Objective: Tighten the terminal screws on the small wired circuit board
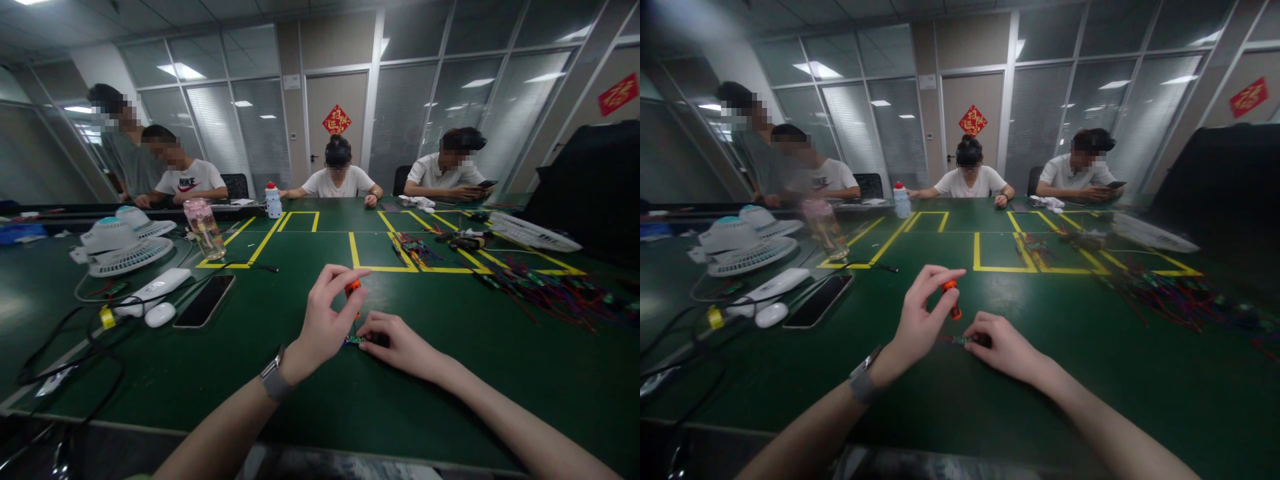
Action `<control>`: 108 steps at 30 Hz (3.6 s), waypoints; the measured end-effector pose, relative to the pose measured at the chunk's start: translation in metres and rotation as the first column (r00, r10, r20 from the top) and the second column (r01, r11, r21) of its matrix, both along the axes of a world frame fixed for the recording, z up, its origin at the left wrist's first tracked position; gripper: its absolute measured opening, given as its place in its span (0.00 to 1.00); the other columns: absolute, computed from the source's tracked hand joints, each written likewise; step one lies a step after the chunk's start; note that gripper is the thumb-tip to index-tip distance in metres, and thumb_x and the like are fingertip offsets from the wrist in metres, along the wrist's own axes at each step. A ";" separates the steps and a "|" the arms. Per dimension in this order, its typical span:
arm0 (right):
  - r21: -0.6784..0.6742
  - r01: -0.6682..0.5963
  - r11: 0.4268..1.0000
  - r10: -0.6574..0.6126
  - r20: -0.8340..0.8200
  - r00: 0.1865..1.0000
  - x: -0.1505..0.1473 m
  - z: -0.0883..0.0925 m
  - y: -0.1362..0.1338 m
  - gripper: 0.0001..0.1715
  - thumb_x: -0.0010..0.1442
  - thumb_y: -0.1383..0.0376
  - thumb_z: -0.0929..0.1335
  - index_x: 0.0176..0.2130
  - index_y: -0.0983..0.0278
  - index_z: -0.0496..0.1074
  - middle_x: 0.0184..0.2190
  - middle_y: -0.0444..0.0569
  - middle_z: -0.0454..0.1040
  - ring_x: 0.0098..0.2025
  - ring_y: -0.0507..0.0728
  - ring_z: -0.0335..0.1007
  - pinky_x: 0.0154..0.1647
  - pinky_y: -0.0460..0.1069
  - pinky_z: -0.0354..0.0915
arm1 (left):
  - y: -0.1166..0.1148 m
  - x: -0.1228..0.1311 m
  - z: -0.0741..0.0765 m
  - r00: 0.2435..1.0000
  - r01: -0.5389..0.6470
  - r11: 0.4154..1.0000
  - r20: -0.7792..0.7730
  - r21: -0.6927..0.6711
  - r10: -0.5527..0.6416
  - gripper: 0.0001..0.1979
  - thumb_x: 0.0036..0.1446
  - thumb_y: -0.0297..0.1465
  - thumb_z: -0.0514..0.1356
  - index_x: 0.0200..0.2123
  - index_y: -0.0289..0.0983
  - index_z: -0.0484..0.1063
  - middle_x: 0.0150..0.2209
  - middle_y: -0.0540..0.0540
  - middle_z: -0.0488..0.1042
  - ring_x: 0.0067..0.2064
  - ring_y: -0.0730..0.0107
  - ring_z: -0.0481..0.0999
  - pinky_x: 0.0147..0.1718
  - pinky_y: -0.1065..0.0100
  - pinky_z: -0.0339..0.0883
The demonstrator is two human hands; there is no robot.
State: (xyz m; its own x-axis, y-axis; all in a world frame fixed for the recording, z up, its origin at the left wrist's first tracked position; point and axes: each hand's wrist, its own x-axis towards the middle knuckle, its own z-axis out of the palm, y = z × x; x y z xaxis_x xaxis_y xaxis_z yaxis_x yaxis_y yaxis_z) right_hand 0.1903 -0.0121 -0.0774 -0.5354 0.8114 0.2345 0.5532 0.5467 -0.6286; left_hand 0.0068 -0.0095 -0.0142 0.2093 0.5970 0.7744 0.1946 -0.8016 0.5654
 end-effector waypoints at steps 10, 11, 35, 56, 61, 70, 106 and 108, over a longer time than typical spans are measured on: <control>0.008 -0.003 1.000 0.003 0.009 1.000 0.000 0.001 0.000 0.07 0.59 0.65 0.69 0.38 0.64 0.77 0.33 0.48 0.71 0.33 0.54 0.69 0.35 0.48 0.65 | 0.001 -0.001 -0.001 1.000 -0.029 1.000 -0.001 -0.007 0.029 0.12 0.63 0.29 0.57 0.48 0.41 0.74 0.42 0.46 0.71 0.44 0.70 0.72 0.45 0.68 0.67; 0.009 -0.003 1.000 0.003 0.007 1.000 0.000 0.001 0.000 0.07 0.60 0.65 0.69 0.38 0.64 0.77 0.33 0.48 0.71 0.33 0.54 0.69 0.35 0.48 0.65 | 0.001 -0.001 -0.001 1.000 0.002 1.000 -0.005 -0.030 -0.002 0.14 0.64 0.29 0.54 0.51 0.41 0.73 0.45 0.44 0.71 0.47 0.69 0.72 0.46 0.67 0.67; 0.011 -0.010 1.000 0.010 0.009 1.000 0.001 0.001 0.001 0.07 0.58 0.65 0.70 0.38 0.64 0.77 0.34 0.49 0.72 0.33 0.54 0.69 0.35 0.48 0.67 | 0.003 -0.005 0.004 0.995 0.099 0.991 -0.010 -0.090 -0.100 0.15 0.64 0.29 0.55 0.53 0.41 0.71 0.44 0.44 0.74 0.45 0.68 0.74 0.46 0.65 0.69; 0.015 -0.008 1.000 0.008 0.019 1.000 0.000 0.002 0.001 0.07 0.58 0.66 0.70 0.38 0.64 0.77 0.34 0.48 0.72 0.34 0.54 0.70 0.36 0.49 0.67 | 0.003 -0.002 0.002 0.997 0.075 0.992 0.026 -0.098 -0.072 0.12 0.60 0.31 0.61 0.47 0.41 0.76 0.39 0.46 0.72 0.40 0.69 0.73 0.42 0.67 0.70; 0.016 -0.010 1.000 0.009 0.018 1.000 0.001 0.001 0.002 0.07 0.58 0.65 0.70 0.38 0.64 0.77 0.34 0.48 0.72 0.33 0.54 0.70 0.35 0.48 0.66 | 0.002 -0.003 0.003 0.991 0.131 0.980 0.010 -0.147 -0.131 0.17 0.66 0.31 0.51 0.55 0.43 0.70 0.51 0.42 0.69 0.49 0.67 0.73 0.49 0.64 0.68; 0.036 -0.009 0.999 0.008 0.028 1.000 0.001 0.001 0.001 0.07 0.59 0.65 0.70 0.37 0.64 0.77 0.33 0.48 0.72 0.33 0.54 0.69 0.34 0.48 0.66 | 0.004 -0.004 0.004 1.000 0.017 0.997 -0.009 -0.077 -0.018 0.12 0.60 0.31 0.60 0.47 0.41 0.76 0.42 0.45 0.70 0.43 0.69 0.72 0.45 0.66 0.69; 0.012 -0.007 1.000 0.007 0.022 1.000 0.001 0.002 0.002 0.06 0.58 0.67 0.70 0.38 0.65 0.77 0.33 0.48 0.72 0.33 0.54 0.69 0.35 0.47 0.65 | 0.004 -0.002 0.000 0.987 0.160 0.977 0.035 -0.139 -0.156 0.17 0.67 0.30 0.50 0.56 0.42 0.69 0.51 0.42 0.70 0.49 0.67 0.72 0.50 0.63 0.67; 0.012 -0.007 1.000 0.007 0.023 1.000 0.000 0.002 0.002 0.06 0.58 0.67 0.70 0.38 0.65 0.77 0.33 0.48 0.72 0.33 0.54 0.69 0.35 0.47 0.65 | 0.004 -0.002 0.000 0.980 0.197 0.970 0.048 -0.146 -0.192 0.18 0.67 0.29 0.49 0.58 0.41 0.67 0.50 0.42 0.72 0.48 0.67 0.73 0.48 0.64 0.68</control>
State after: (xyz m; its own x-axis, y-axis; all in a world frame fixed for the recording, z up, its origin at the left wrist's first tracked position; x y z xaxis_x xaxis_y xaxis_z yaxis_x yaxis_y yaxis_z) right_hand 0.1907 -0.0099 -0.0757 -0.5463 0.8050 0.2315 0.5636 0.5577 -0.6093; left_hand 0.0049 -0.0054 -0.0147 0.3083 0.6566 0.6883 0.0227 -0.7284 0.6848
